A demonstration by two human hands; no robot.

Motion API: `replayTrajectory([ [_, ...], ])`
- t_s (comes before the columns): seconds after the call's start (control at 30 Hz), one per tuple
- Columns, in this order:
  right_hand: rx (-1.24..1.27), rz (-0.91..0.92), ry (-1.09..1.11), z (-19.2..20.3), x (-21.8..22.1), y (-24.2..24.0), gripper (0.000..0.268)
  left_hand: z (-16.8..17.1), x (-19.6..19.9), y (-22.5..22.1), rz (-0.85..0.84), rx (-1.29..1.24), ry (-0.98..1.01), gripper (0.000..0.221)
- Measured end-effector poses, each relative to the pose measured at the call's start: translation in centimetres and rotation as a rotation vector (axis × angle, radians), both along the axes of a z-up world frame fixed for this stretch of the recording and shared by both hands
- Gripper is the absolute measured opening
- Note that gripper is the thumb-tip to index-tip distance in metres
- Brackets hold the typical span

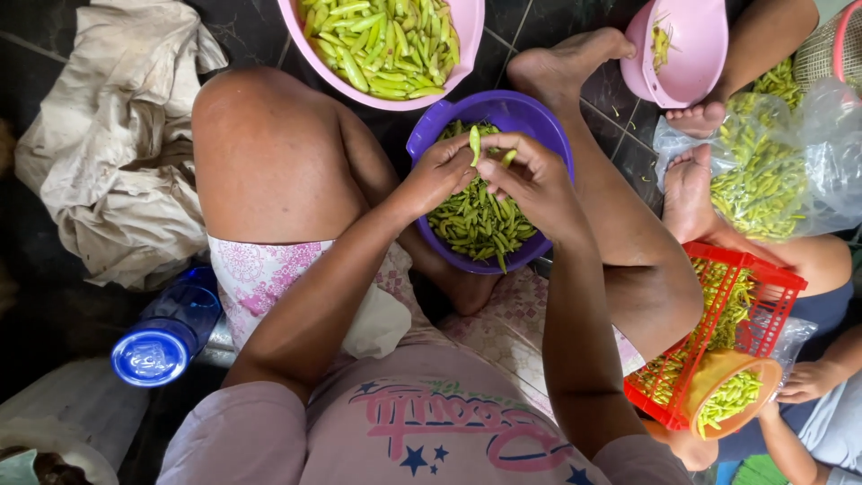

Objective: A person sitting on the floor manually removes stems from green vegetables and sorts them into plastic bowls.

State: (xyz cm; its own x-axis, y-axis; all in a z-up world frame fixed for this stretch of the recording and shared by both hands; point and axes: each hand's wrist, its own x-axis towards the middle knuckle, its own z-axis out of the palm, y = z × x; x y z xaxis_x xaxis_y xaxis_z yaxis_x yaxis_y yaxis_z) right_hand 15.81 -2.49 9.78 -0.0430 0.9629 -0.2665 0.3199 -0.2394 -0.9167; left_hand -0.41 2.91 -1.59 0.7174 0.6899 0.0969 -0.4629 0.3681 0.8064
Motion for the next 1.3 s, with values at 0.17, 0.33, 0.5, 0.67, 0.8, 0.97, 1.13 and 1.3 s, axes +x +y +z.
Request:
replayTrajectory([
  [0.17, 0.012, 0.183, -0.173, 0.7, 0.0, 2.7, 0.027, -0.9, 0.1, 0.1, 0.019, 0.003, -0.002, 0.042],
  [0.33, 0.099, 0.262, -0.192, 3.2, -0.1, 6.0, 0.008, -1.8, 1.0, 0.2, -0.008, -0.054, -0.022, 0.028],
  [0.5, 0.173, 0.12, -0.106, 4.5, -1.0, 7.1, 0.041, 0.3, 0.1, 0.8, 0.029, -0.122, 0.03, 0.021],
  [0.67, 0.131, 0.164, -0.573, 0.0, 1.2, 1.3, 0.009, 0.9, 0.0, 1.2, 0.172, -0.033, 0.0, 0.032],
  [0.8, -0.22, 0.122, -0.767, -3.9, 3.0, -3.2, 0.025, 0.2, 0.7, 0.6, 0.117, -0.048, -0.013, 0.03],
  [0.97, -0.148, -0.068, -0.565, -3.9, 3.3, -4.4, 0.039, -1.0, 0.6, 0.4, 0.057, -0.019, 0.017, 0.033],
  [1.13, -0.002, -0.313, -0.303, -2.4, 5.1, -5.6, 0.022, -1.4, 1.0, -0.4, 0.001, -0.019, 0.067, 0.032],
  [1.3, 0.115, -0.429, -0.156, -1.3, 3.0, -5.5, 0.019, -0.3, 1.5, -1.4, -0.102, -0.007, 0.129, 0.031],
])
